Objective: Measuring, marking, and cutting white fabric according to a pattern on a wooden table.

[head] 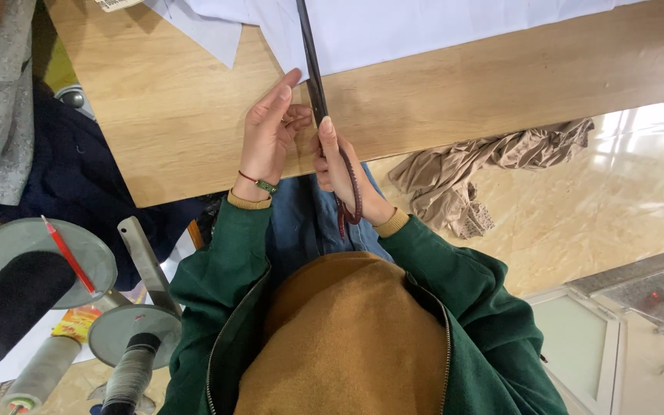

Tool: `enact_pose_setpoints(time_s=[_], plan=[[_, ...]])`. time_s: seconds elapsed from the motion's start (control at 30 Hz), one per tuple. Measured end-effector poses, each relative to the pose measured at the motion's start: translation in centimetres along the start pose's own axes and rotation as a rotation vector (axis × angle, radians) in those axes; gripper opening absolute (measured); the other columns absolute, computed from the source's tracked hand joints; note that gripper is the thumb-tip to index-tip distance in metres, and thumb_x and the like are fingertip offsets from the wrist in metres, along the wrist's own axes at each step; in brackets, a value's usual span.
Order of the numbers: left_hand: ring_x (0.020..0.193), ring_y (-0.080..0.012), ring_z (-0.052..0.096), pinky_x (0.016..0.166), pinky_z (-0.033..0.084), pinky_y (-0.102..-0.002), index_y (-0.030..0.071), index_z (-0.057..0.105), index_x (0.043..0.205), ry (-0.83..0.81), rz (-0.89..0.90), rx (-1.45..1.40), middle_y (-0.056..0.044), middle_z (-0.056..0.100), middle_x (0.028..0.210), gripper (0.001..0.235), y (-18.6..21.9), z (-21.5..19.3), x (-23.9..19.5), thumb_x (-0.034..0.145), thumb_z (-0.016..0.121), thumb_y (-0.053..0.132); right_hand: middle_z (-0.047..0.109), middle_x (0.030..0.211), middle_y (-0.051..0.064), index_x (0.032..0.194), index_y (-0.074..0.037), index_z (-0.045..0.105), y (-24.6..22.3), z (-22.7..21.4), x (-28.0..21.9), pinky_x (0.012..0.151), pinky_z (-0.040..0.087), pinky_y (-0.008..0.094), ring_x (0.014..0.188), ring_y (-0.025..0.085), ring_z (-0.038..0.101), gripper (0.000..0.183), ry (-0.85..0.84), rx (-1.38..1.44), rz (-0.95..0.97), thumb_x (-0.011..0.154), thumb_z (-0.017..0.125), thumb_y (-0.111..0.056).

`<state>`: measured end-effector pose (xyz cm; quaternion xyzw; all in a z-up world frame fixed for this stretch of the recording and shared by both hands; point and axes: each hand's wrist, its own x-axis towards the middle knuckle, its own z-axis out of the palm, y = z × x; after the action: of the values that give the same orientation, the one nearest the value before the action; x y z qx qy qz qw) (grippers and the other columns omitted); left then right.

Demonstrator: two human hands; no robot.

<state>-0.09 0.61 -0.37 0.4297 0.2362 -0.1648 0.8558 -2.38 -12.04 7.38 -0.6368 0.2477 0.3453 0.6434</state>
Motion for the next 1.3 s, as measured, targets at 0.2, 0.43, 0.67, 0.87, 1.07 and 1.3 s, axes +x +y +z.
enact_pose_setpoints(time_s=[0.2,0.43,0.67,0.87,1.07,1.3], plan=[[0.083,-0.0053,0.066,0.081,0.056,-0.023,0.002,0.056,0.145,-0.009,0.008,-0.011,-0.008,0.059,0.15,0.071,-0.2,-0.4,0.1,0.09,0.069,0.044,0.023,0.065,-0.007,0.084,-0.016,0.043,-1.0,0.4,0.2,0.045,0.023,0.022,0.053,0.004,0.021,0.061,0.012,0.006,0.043,0.083,0.034,-0.077],[0.078,-0.0045,0.062,0.084,0.055,-0.025,0.0,0.059,0.143,0.0,0.002,-0.061,-0.006,0.07,0.13,0.067,-0.4,-0.6,0.3,0.091,0.069,0.041,0.023,0.065,-0.009,0.084,-0.02,0.039,-3.3,0.7,1.0,0.043,0.024,0.02,0.053,0.002,0.022,0.055,0.013,-0.081,-0.04,0.086,0.03,-0.074],[0.077,-0.0053,0.061,0.075,0.051,-0.022,0.001,0.06,0.144,-0.012,0.013,-0.014,0.0,0.072,0.09,0.065,-0.3,-0.8,0.1,0.093,0.068,0.042,0.024,0.061,-0.007,0.076,-0.018,0.037,-2.8,0.6,1.9,0.043,0.022,0.022,0.049,0.004,0.022,0.063,0.051,0.015,0.035,0.076,0.035,-0.081],[0.073,-0.006,0.058,0.071,0.047,-0.022,0.001,0.059,0.144,-0.022,-0.006,-0.1,0.002,0.065,0.077,0.063,-0.5,-1.0,0.2,0.094,0.068,0.038,0.029,0.064,-0.007,0.078,-0.016,0.053,-4.3,0.7,1.9,0.045,0.026,0.022,0.053,0.005,0.026,0.068,0.009,-0.126,-0.005,0.08,0.026,-0.079],[0.073,-0.0077,0.056,0.07,0.045,-0.023,0.002,0.061,0.142,-0.021,0.034,-0.122,-0.007,0.067,0.138,0.054,-1.3,-1.5,0.6,0.098,0.066,0.034,0.03,0.062,-0.007,0.074,-0.02,0.038,-4.7,0.6,2.7,0.048,0.023,0.022,0.055,0.005,0.026,0.062,0.036,-0.16,-0.019,0.079,0.026,-0.08],[0.074,-0.0065,0.059,0.069,0.046,-0.022,0.003,0.062,0.142,-0.025,0.01,-0.109,0.0,0.074,0.111,0.055,-1.1,-1.5,0.5,0.098,0.067,0.036,0.026,0.057,-0.009,0.07,-0.02,0.032,-4.2,0.1,3.3,0.041,0.018,0.021,0.048,0.003,0.022,0.059,0.039,-0.077,-0.001,0.079,0.034,-0.079]])
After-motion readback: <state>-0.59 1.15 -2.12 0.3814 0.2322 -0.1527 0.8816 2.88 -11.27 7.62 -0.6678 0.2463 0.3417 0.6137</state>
